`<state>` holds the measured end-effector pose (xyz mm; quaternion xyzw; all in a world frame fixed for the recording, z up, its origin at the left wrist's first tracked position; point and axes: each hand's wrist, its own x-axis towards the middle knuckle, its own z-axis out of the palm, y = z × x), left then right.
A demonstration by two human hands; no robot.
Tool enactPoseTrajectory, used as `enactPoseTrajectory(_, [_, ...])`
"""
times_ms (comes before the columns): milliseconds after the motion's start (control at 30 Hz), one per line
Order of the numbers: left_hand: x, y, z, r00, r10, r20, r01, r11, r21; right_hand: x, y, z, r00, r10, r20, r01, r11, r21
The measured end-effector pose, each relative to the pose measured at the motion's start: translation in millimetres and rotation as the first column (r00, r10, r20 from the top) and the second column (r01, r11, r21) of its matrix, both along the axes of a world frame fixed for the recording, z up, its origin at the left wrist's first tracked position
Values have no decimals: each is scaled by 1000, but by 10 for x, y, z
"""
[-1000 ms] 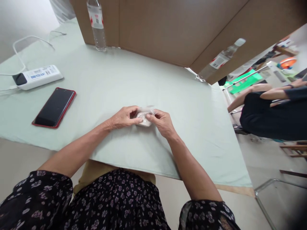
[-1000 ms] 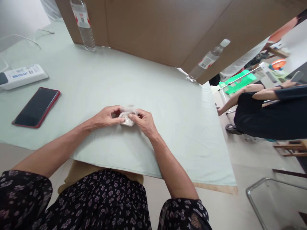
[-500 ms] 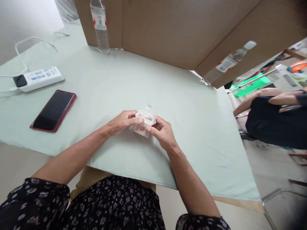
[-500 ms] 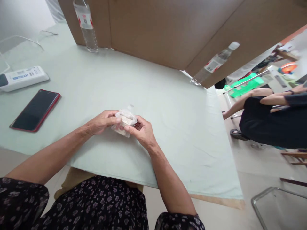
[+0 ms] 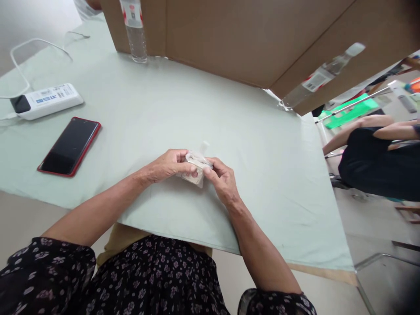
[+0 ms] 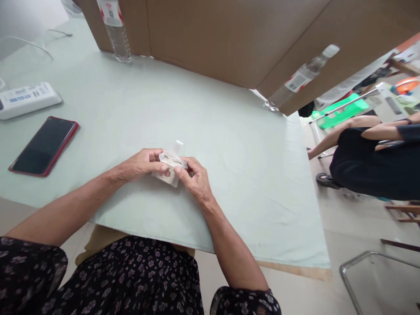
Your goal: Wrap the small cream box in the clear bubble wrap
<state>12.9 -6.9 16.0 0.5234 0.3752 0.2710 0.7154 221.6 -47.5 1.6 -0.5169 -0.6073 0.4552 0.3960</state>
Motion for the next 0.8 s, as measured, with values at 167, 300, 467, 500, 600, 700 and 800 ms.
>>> enactPoseTrajectory(167, [8, -9, -3, 995, -97, -27, 98, 995, 14, -64, 5, -6, 992, -118, -54, 117, 993, -21])
enactPoseTrajectory(300, [-4, -21, -17, 984, -180, -16, 180, 983, 26, -106, 11, 5, 980, -150, -134, 142, 987, -72])
enactPoseTrajectory(467, [-8, -22, 0, 980, -196, -27, 196, 980, 21, -124, 21, -12, 968, -206, -144, 202, 979, -40])
enactPoseTrajectory(500, [-7, -20, 9, 981, -194, -24, 194, 981, 7, -124, 24, -22, 966, -211, -151, 209, 977, -32])
enactPoseTrajectory(600, [1, -11, 24, 985, -173, 1, 173, 984, -43, -126, 29, -50, 953, -227, -201, 229, 973, -15])
enactPoseTrajectory(700, [6, 2, 8, 990, -138, 20, 139, 989, -57, -131, 26, -59, 941, -230, -246, 233, 972, -20])
enactPoseTrajectory(800, [10, 10, -21, 992, -119, 50, 121, 991, -57, -133, 24, -52, 933, -224, -281, 227, 974, -22])
